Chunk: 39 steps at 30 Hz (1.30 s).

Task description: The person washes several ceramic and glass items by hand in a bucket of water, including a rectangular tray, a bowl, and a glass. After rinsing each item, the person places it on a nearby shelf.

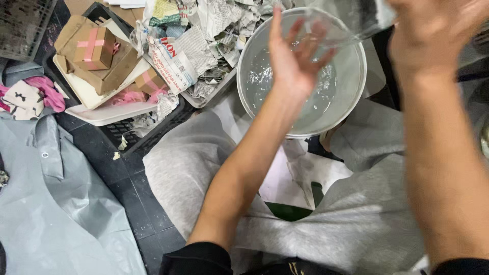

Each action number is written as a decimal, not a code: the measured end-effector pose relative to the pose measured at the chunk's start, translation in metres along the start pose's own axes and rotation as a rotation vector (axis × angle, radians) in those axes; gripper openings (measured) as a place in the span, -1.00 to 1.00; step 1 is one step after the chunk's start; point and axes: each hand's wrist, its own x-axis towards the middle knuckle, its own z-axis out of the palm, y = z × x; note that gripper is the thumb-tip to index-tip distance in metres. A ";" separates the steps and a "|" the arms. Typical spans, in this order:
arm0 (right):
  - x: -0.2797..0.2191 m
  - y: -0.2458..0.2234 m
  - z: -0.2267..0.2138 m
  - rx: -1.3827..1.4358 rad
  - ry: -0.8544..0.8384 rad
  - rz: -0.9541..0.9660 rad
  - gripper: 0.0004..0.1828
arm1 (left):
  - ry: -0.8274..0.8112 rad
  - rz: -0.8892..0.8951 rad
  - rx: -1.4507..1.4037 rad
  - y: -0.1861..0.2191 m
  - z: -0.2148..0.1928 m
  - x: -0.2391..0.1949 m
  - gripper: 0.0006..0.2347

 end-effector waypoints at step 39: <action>-0.060 0.063 0.028 -0.807 -0.201 -0.146 -0.14 | 0.539 -0.236 0.025 -0.073 -0.176 0.128 -0.26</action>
